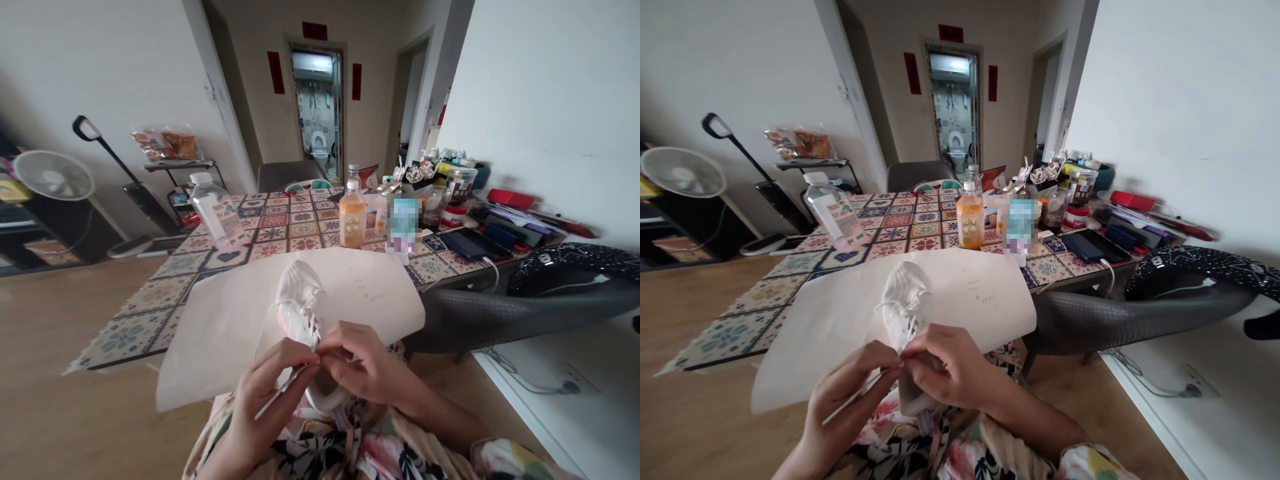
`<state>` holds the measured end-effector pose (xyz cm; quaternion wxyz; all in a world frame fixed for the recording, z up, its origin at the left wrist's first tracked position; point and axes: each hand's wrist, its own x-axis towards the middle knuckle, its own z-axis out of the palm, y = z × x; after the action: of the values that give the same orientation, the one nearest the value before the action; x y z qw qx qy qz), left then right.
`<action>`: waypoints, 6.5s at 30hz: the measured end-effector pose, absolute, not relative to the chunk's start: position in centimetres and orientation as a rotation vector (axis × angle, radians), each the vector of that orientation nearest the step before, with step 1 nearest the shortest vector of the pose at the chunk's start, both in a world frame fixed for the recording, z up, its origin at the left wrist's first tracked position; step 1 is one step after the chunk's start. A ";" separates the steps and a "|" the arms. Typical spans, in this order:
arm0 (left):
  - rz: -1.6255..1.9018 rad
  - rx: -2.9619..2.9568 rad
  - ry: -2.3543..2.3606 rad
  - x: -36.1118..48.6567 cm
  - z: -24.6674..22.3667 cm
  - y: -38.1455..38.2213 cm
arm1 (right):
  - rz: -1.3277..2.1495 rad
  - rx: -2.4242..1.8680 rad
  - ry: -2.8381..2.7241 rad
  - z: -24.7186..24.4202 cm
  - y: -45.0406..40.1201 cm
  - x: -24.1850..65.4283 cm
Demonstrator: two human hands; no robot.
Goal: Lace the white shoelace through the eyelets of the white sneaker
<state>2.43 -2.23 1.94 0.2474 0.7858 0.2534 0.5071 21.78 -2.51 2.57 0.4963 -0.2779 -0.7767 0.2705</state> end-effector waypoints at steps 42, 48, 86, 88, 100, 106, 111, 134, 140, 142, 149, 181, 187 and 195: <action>0.904 1.577 1.031 -1.5 -0.3 2.1 | 1.121 -0.561 -1.886 1.5 1.7 26.7; 0.669 1.872 1.197 -1.1 0.3 1.7 | 0.870 -1.023 -2.143 2.2 0.5 25.8; 1.397 1.601 0.660 3.1 -0.6 1.2 | 0.724 -0.669 -1.741 0.8 -0.3 21.1; 1.376 1.621 0.695 3.1 -0.6 1.2 | 0.661 -0.641 -1.810 1.2 -0.6 21.3; 1.355 1.824 0.803 3.2 -0.7 0.7 | 0.606 -0.789 -1.645 0.5 -0.8 20.8; 1.398 1.744 0.814 3.1 -0.7 0.6 | 0.443 -0.703 -1.853 1.2 -0.7 21.4; 1.420 1.833 0.812 2.8 -0.4 0.7 | 0.240 -0.767 -1.972 1.7 -0.7 21.9; 1.376 1.808 0.907 2.8 -0.1 1.3 | -0.077 -0.587 -2.059 1.5 -0.6 21.6; 1.267 1.809 0.856 2.3 0.3 2.3 | 0.203 -0.428 -2.073 1.8 -0.2 22.1; 1.265 1.827 0.898 2.2 0.4 2.8 | 0.366 -0.382 -2.060 1.8 0.1 22.2; 1.399 1.996 1.113 2.1 0.5 4.3 | 0.508 -0.358 -2.107 1.5 0.8 22.2; 0.968 2.264 0.702 1.7 1.4 0.5 | 0.487 -0.720 -2.164 2.9 -0.5 24.7; 0.972 2.240 0.664 2.0 1.3 0.6 | 0.411 -0.722 -2.270 1.8 -0.2 23.4; 1.001 2.012 0.620 1.6 -0.1 1.5 | 0.613 -0.594 -2.304 2.0 0.4 24.4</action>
<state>1.57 1.46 -0.07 0.3943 0.7932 0.2446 0.3945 24.39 0.36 2.04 0.3358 -0.2279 -0.8832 0.2349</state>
